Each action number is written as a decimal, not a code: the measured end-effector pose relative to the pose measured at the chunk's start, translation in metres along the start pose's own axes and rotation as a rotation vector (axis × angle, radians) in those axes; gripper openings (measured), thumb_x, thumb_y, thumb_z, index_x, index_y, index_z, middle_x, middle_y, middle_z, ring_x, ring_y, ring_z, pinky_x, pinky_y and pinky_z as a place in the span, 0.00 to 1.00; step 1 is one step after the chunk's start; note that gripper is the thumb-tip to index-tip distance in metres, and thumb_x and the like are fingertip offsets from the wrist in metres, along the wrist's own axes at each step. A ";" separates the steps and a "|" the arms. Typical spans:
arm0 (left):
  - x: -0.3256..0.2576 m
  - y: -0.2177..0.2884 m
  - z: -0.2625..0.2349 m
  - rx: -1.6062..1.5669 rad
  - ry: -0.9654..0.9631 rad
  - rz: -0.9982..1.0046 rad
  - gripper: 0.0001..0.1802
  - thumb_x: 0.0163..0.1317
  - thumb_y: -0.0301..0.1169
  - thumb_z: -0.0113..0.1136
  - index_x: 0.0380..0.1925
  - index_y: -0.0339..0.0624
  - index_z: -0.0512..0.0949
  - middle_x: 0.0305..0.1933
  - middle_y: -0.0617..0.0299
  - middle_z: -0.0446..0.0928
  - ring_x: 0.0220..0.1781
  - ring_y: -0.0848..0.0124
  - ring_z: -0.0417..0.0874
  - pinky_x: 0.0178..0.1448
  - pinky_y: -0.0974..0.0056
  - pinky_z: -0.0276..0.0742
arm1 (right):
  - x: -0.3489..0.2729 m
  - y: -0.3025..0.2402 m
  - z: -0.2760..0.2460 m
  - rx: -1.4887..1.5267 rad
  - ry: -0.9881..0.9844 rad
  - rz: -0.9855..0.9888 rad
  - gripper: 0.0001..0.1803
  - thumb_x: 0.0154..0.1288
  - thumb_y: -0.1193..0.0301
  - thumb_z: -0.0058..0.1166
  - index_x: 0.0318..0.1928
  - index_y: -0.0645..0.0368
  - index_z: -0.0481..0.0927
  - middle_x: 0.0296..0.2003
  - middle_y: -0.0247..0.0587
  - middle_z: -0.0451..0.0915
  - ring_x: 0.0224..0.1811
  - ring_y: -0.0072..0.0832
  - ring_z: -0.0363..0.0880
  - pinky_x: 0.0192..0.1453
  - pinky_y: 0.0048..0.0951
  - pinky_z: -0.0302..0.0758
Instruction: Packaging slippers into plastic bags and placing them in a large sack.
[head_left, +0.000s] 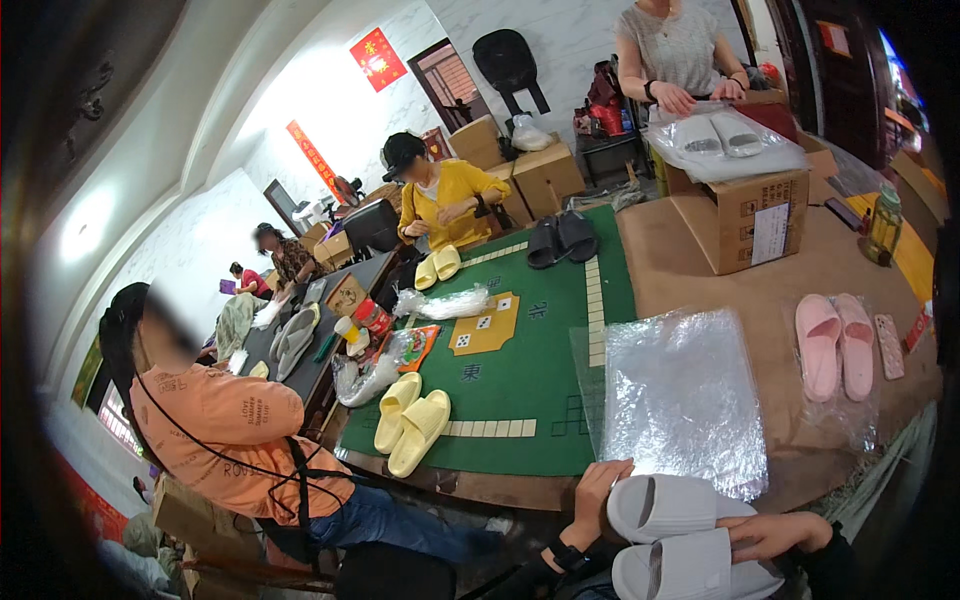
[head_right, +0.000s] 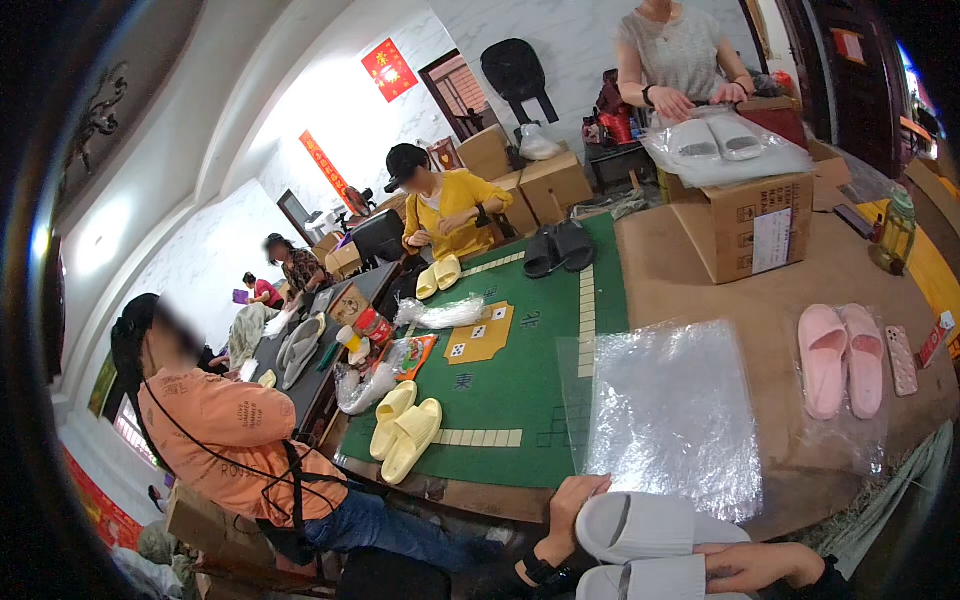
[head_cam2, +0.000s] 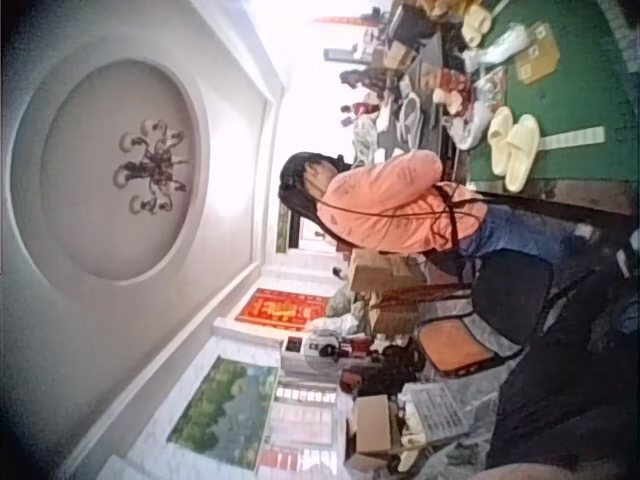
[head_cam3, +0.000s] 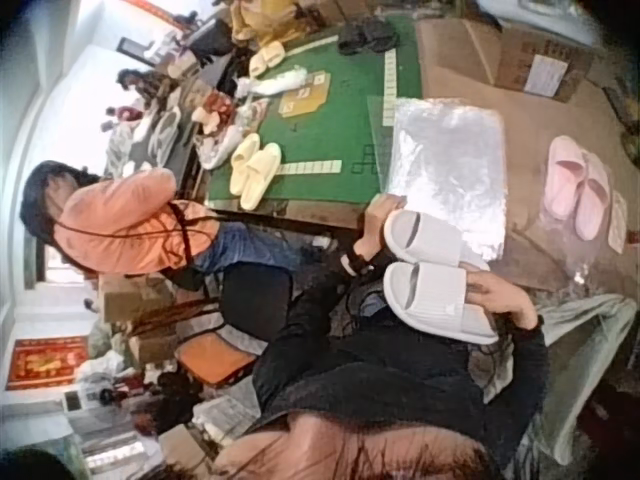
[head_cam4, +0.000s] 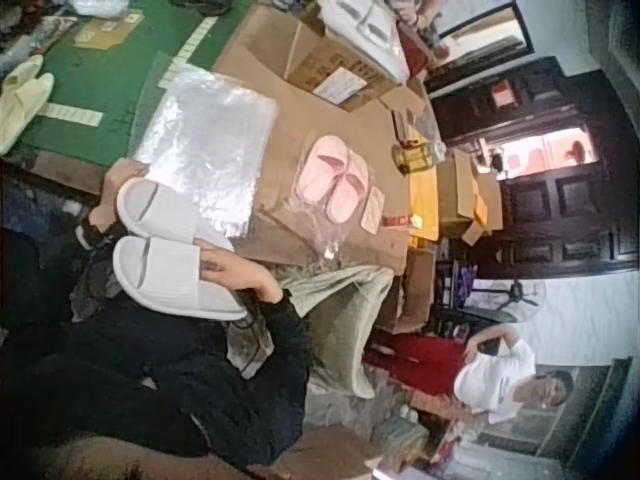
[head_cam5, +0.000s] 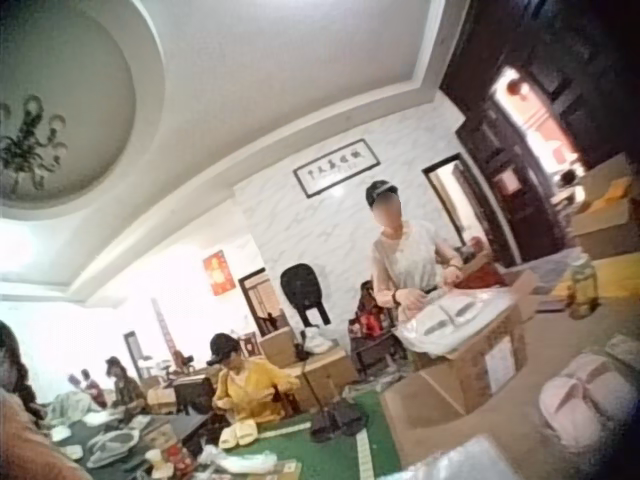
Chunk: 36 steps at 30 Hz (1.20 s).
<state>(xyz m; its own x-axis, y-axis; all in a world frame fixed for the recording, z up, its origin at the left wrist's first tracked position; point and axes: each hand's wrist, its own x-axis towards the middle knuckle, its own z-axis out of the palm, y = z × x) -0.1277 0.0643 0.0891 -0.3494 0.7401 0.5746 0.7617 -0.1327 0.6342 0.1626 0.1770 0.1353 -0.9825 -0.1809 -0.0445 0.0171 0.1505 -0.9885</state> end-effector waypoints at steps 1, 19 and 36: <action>-0.001 -0.001 -0.004 0.013 -0.020 0.016 0.10 0.55 0.21 0.61 0.39 0.38 0.81 0.37 0.56 0.81 0.39 0.59 0.80 0.44 0.61 0.76 | 0.000 -0.003 -0.001 -0.001 -0.004 -0.003 0.23 0.68 0.72 0.53 0.62 0.62 0.69 0.60 0.47 0.66 0.64 0.37 0.64 0.66 0.30 0.63; 0.008 0.039 -0.008 0.089 -0.006 0.162 0.10 0.53 0.21 0.63 0.37 0.36 0.81 0.40 0.56 0.80 0.41 0.60 0.81 0.46 0.61 0.76 | 0.012 -0.021 -0.007 -0.359 0.721 0.225 0.21 0.59 0.69 0.54 0.53 0.60 0.76 0.56 0.52 0.71 0.54 0.48 0.74 0.58 0.38 0.71; 0.002 0.050 0.006 0.040 -0.161 0.241 0.13 0.54 0.27 0.64 0.41 0.46 0.83 0.51 0.63 0.79 0.60 0.61 0.74 0.70 0.44 0.56 | 0.055 0.005 0.006 -0.850 0.766 0.153 0.21 0.49 0.69 0.62 0.43 0.65 0.74 0.47 0.55 0.70 0.48 0.52 0.71 0.52 0.46 0.68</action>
<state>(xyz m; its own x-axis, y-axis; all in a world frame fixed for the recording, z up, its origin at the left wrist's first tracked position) -0.0871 0.0635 0.1190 -0.0671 0.7859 0.6148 0.8344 -0.2936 0.4664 0.1101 0.1623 0.1274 -0.8409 0.4892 0.2315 0.3014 0.7786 -0.5505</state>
